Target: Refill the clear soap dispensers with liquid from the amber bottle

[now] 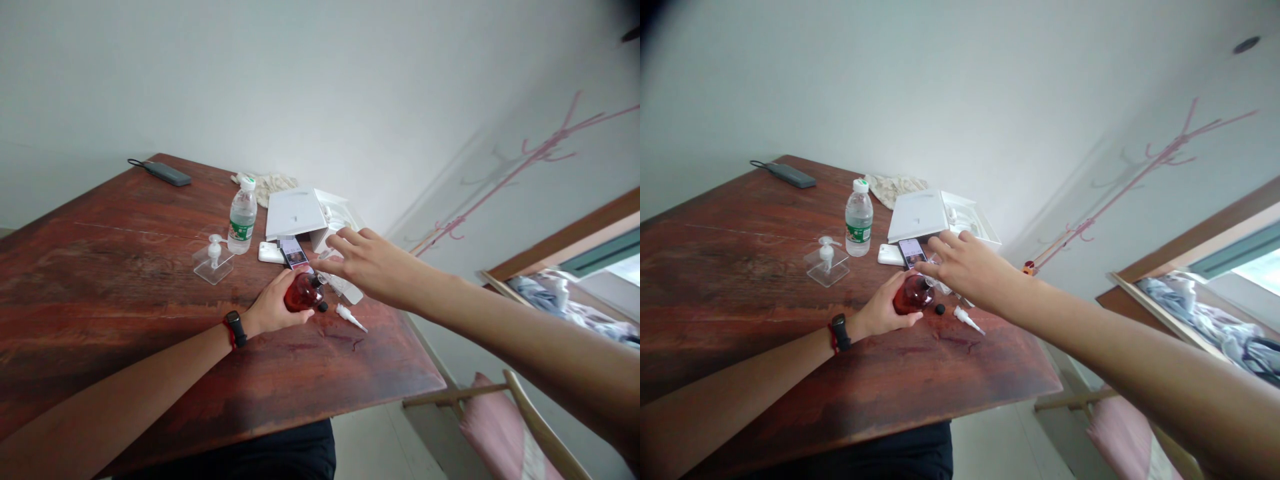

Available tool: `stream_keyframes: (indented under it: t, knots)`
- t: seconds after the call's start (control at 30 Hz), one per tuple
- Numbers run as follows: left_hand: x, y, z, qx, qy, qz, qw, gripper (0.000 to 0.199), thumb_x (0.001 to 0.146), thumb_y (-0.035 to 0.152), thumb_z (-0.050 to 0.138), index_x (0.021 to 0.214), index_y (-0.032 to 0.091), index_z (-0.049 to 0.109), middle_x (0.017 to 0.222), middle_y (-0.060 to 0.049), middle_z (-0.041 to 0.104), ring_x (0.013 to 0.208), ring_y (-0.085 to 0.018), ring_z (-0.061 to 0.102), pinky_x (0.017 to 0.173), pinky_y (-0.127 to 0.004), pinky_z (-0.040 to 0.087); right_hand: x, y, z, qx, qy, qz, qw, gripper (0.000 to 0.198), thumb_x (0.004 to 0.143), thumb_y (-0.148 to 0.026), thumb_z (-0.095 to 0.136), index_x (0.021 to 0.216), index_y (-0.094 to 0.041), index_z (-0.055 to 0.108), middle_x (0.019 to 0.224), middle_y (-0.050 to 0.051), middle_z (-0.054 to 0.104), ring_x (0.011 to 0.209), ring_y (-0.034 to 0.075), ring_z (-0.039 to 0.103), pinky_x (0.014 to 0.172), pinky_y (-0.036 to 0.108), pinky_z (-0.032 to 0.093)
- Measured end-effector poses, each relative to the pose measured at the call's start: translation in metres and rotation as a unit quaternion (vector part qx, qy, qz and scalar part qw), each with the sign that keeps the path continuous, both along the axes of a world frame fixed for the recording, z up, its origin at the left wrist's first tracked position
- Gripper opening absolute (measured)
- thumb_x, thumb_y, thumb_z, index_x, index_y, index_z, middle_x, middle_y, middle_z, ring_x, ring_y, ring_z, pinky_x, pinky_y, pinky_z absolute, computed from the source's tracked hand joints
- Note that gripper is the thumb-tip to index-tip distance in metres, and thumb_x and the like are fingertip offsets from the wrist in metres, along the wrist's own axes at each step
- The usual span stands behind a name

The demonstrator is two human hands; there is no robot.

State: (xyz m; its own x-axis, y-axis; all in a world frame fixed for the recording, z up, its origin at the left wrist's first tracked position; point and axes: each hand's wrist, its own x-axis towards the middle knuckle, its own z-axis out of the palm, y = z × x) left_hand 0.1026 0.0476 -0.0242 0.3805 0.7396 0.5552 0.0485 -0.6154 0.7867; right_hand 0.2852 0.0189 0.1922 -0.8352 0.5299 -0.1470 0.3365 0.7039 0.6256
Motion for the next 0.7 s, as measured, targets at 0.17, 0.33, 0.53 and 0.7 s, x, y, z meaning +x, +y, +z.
stream_keyframes:
  t: [0.17, 0.33, 0.53, 0.7]
  knots:
    - [-0.0003, -0.0012, 0.002, -0.006, -0.009, -0.003, 1.0, 0.075, 0.072, 0.024, 0.086, 0.141, 0.022, 0.055, 0.141, -0.013, 0.064, 0.132, -0.037, 0.062, 0.118, -0.055, 0.048, -0.0001, 0.0008, -0.0012, 0.007, 0.001, 0.003, 1.0, 0.046, 0.103, -0.017, 0.062, 0.148, -0.027, 0.059, 0.125, 0.013, 0.069, 0.11, 0.028, 0.059, 0.082, 0.037, 0.043]
    - [-0.0005, -0.0024, 0.0044, -0.008, -0.011, -0.002, 1.0, 0.074, 0.072, 0.023, 0.086, 0.139, 0.022, 0.056, 0.14, -0.013, 0.065, 0.131, -0.036, 0.062, 0.117, -0.055, 0.049, 0.0, 0.0005, -0.0003, 0.003, -0.001, 0.006, 1.0, 0.046, 0.103, -0.019, 0.063, 0.148, -0.027, 0.058, 0.125, 0.013, 0.068, 0.111, 0.028, 0.058, 0.082, 0.036, 0.042]
    - [-0.0011, -0.0022, 0.0043, -0.008, 0.0, 0.005, 1.0, 0.073, 0.072, 0.023, 0.087, 0.138, 0.021, 0.056, 0.14, -0.014, 0.065, 0.134, -0.037, 0.061, 0.118, -0.057, 0.047, 0.0002, 0.0007, -0.0017, 0.014, 0.003, 0.011, 1.0, 0.047, 0.101, -0.016, 0.064, 0.147, -0.027, 0.059, 0.122, 0.012, 0.068, 0.109, 0.028, 0.058, 0.081, 0.035, 0.041]
    - [-0.0009, -0.0012, 0.0029, -0.007, -0.001, 0.002, 1.0, 0.074, 0.072, 0.024, 0.087, 0.139, 0.022, 0.056, 0.141, -0.014, 0.064, 0.134, -0.037, 0.061, 0.118, -0.056, 0.047, -0.0006, 0.0003, -0.0015, 0.009, 0.003, 0.001, 1.0, 0.046, 0.103, -0.017, 0.062, 0.148, -0.027, 0.059, 0.124, 0.013, 0.068, 0.11, 0.028, 0.059, 0.082, 0.036, 0.042]
